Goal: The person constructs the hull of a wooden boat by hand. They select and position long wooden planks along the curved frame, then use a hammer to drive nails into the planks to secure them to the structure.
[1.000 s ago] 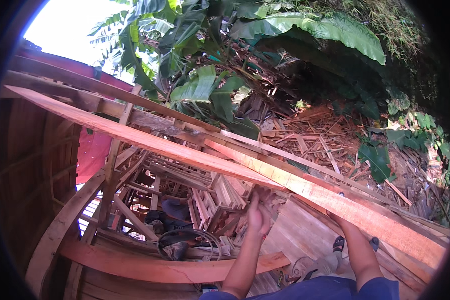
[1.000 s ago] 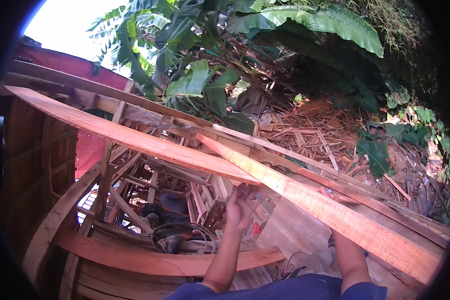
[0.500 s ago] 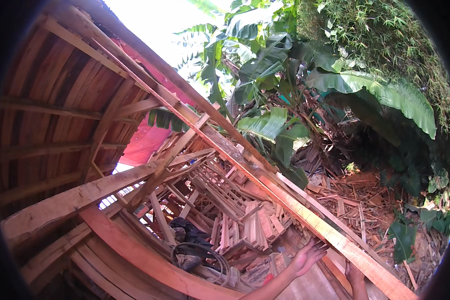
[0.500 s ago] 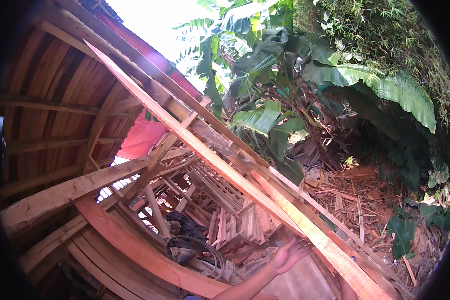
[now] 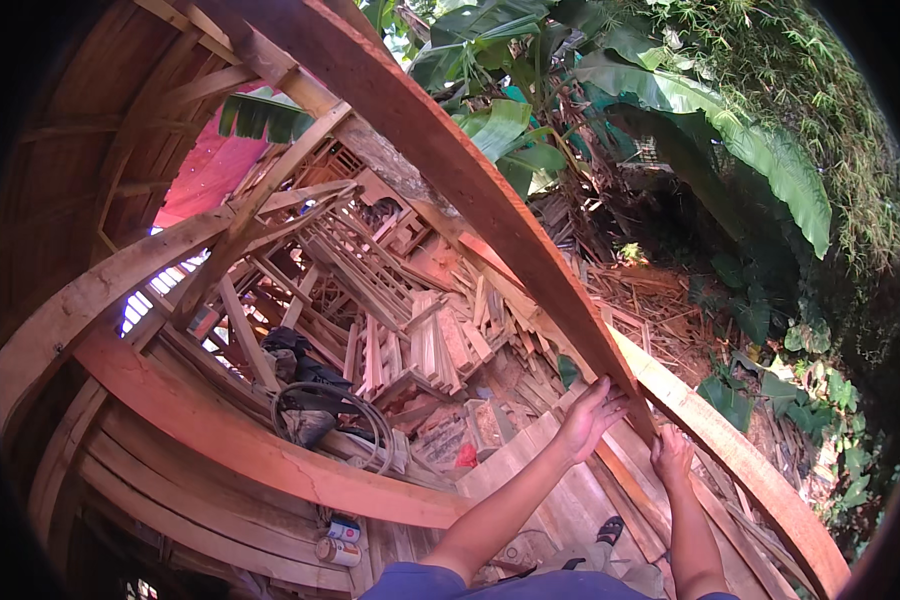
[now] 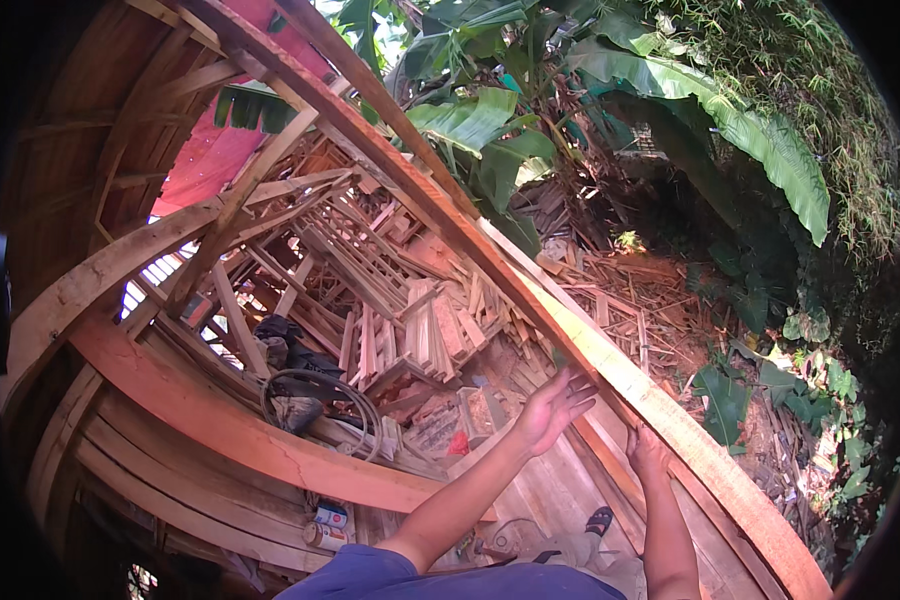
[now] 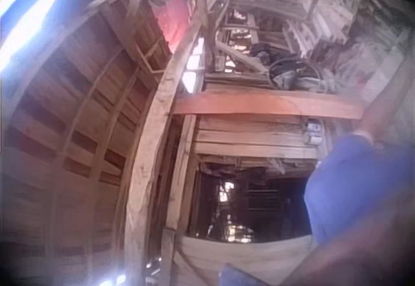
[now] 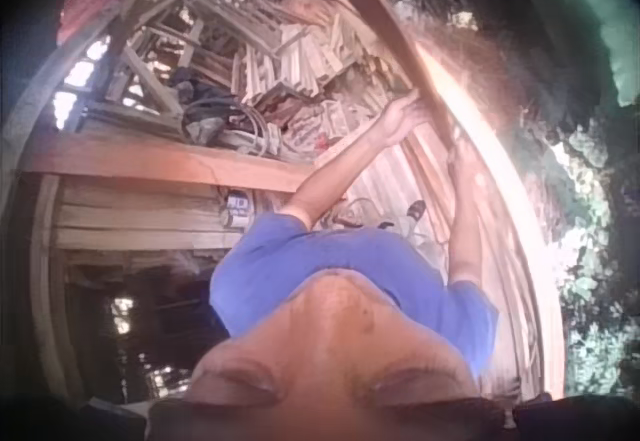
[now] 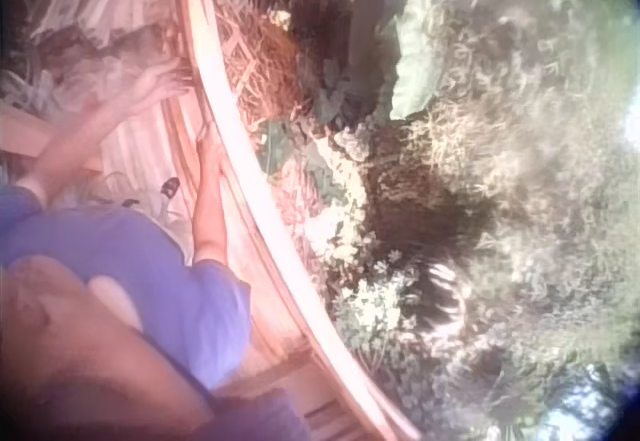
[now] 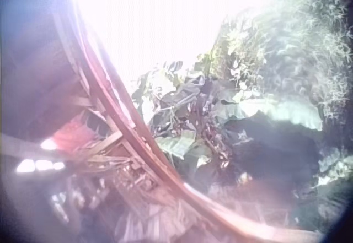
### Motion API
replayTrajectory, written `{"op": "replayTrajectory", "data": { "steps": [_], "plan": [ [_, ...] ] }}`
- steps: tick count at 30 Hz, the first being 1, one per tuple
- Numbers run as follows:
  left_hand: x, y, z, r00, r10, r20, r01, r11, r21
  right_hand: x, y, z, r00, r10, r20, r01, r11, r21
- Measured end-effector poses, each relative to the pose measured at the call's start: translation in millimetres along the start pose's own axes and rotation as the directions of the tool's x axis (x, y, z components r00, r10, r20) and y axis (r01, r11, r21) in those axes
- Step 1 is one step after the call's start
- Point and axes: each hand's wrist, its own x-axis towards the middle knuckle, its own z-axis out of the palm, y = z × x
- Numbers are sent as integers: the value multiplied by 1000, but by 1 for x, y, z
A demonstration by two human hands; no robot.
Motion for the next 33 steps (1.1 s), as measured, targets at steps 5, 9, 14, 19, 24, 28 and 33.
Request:
{"op": "replayTrajectory", "data": {
  "steps": [5, 9, 14, 19, 24, 28, 33],
  "plan": [
    [0, -11, 2, 991, 39, -130, -49, 996, -79, 21, -24, -34, 960, 118, 252, -106, 992, -63],
    [8, -14, 3, 996, 51, -73, -59, 993, -101, 41, -31, -41, 967, 2, 255, 29, 993, -117],
    [-8, -17, -30, 997, 61, -37, -65, 990, -126, 50, -29, -30, 967, 43, 250, -7, 990, -143],
    [-65, -114, -175, 882, -25, -470, 87, 990, 112, 47, -45, -30, 963, 8, 269, 34, 988, -151],
    [-222, -290, -337, 577, -233, -783, 802, 347, 487, 29, -29, -29, 979, -9, 202, 47, 981, -188],
    [-288, -288, -335, 535, -410, -739, 841, 346, 416, 29, -29, -35, 988, 7, 157, 21, 984, -179],
    [-333, -271, -298, 618, -462, -636, 777, 483, 405, 30, -40, -33, 984, 47, 174, -26, 993, -119]
  ]
}}
